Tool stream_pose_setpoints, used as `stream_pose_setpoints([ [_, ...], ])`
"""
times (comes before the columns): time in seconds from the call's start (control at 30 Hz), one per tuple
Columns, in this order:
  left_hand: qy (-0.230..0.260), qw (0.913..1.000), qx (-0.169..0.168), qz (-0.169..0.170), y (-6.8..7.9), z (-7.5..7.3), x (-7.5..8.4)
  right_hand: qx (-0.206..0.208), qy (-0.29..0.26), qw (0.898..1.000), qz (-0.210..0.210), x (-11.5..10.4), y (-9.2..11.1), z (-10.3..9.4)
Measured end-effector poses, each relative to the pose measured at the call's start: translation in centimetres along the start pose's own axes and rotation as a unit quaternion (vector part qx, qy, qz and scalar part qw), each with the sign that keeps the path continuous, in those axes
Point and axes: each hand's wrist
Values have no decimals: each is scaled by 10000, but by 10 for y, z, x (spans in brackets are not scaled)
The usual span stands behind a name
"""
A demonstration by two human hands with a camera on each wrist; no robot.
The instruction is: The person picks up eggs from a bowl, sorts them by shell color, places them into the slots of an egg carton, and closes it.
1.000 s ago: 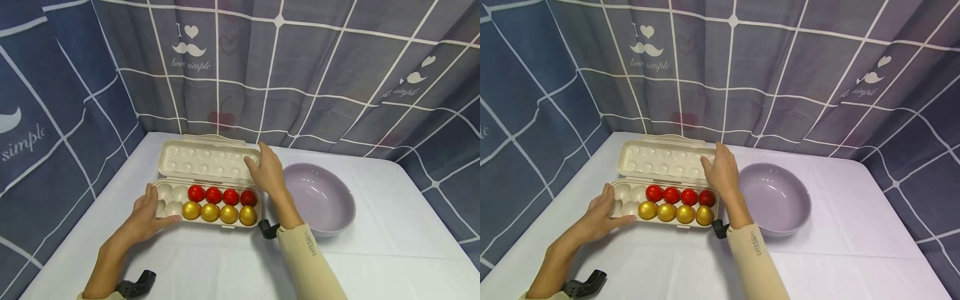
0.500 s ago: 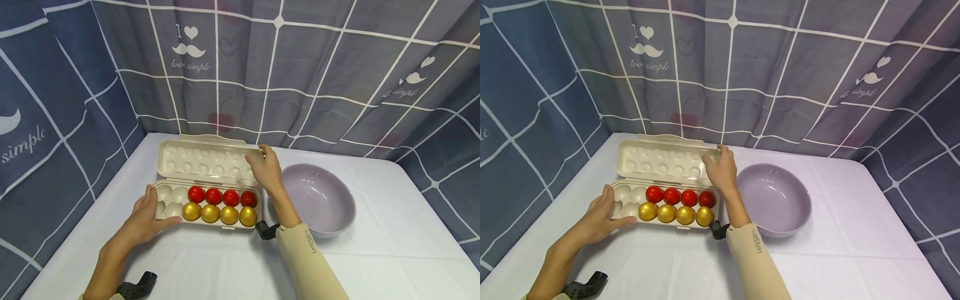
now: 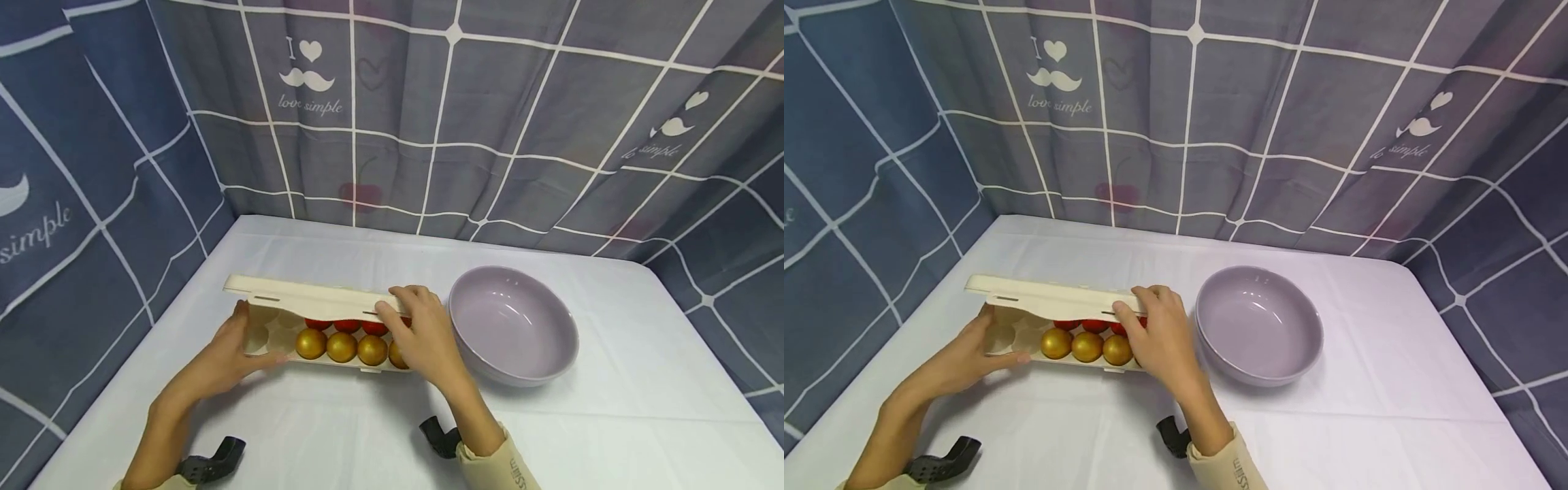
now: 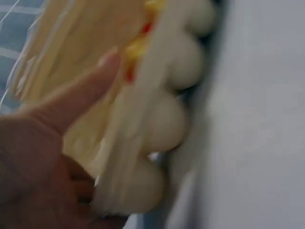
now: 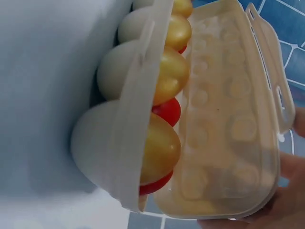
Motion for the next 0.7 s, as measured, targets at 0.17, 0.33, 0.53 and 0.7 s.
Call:
stream_pose_setpoints([
  [0.17,1752,9780,-928,-645,2,-22,-11,-792,556,9945,-390,-1,15,0],
  [0.33,1548,9808,-680,-973,3,-28,-4,-1389,1206,9781,-977,-2,19,0],
  [0.53,-1108,9917,618,-213,10,-13,24,-1595,2001,9605,-1097,-11,26,13],
  [0.7,-2479,9677,370,277,10,7,42,-1757,2750,9419,-796,-16,33,28],
])
Point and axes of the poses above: each hand's wrist, its own y-axis away from the middle knuckle, its own z-axis out of the palm, x = y × z, and after that the axes turned 12 degrees about -z, right-handed
